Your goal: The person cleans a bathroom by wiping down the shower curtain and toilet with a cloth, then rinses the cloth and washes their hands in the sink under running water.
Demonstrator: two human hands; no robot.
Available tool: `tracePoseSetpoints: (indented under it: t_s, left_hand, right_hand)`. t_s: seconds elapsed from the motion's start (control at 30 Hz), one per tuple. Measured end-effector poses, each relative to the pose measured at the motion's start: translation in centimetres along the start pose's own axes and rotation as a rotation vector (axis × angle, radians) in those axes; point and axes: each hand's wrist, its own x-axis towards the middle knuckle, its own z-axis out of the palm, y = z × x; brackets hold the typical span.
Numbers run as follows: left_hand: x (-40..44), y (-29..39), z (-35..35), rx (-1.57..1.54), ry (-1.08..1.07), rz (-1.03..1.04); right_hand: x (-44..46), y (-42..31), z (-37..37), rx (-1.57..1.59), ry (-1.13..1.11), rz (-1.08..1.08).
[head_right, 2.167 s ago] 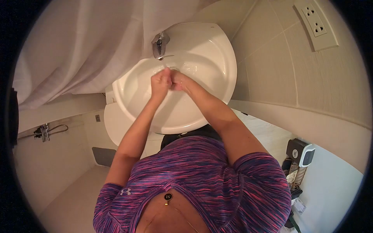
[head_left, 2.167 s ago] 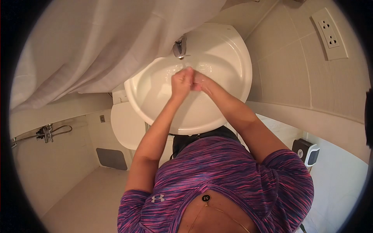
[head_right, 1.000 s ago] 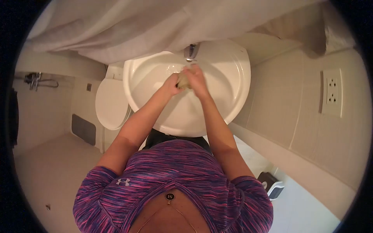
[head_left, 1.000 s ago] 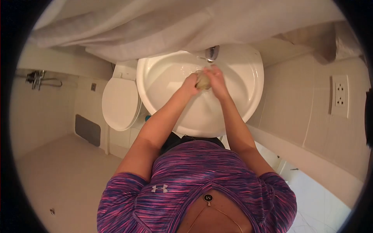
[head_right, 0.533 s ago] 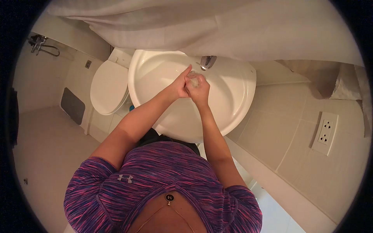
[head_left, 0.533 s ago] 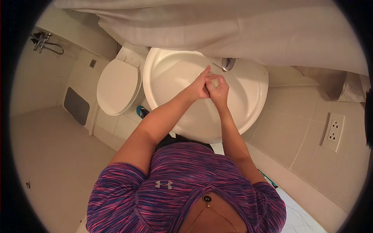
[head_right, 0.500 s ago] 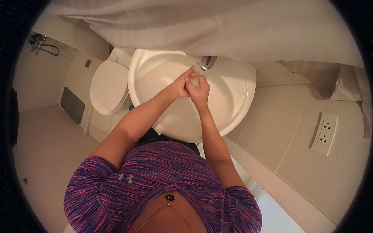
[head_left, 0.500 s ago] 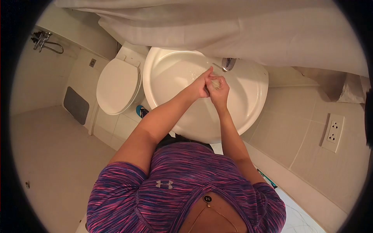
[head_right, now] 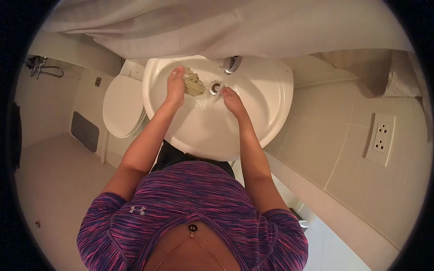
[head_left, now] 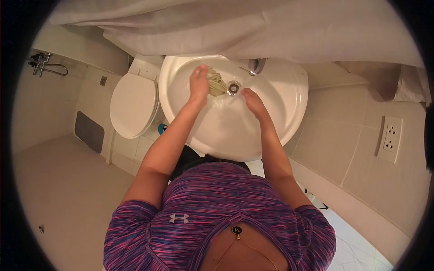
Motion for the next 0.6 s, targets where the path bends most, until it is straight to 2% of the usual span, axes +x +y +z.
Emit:
tracePoseSetpoints:
  t_s: [0.03,0.1,0.13,0.2,0.33,0.4,0.53,0.6]
  left_hand:
    - [0.0,0.7,-0.4,-0.122,0.028,-0.054]
    - [0.3,1.5,-1.3,-0.312,0.02,-0.142]
    - [0.4,2.0,-1.6,-0.307,0.012,-0.141]
    - [0.4,2.7,-2.2,-0.349,0.023,-0.144]
    - [0.6,3.1,-4.3,-0.327,0.004,-0.099]
    - [0.8,3.4,-5.3,-0.326,0.014,-0.077]
    - [1.1,4.2,-7.7,-0.302,0.082,-0.051]
    - [1.0,5.3,-8.7,-0.261,0.095,-0.023]
  right_hand:
    - [0.4,-0.6,-0.2,0.007,0.004,0.002]
    - [1.1,-1.5,-0.4,-0.491,-0.154,0.13]
    - [1.1,-0.6,0.1,-0.485,-0.148,0.13]
    - [0.6,1.6,1.5,-1.129,0.391,-0.432]
    - [-0.5,0.7,1.8,-1.16,0.279,-0.55]
    - [-0.4,0.0,1.6,-1.04,0.06,-0.346]
    - [0.8,3.2,0.8,-1.081,0.179,-0.197]
    - [1.3,5.8,-0.2,-0.752,0.384,-0.127]
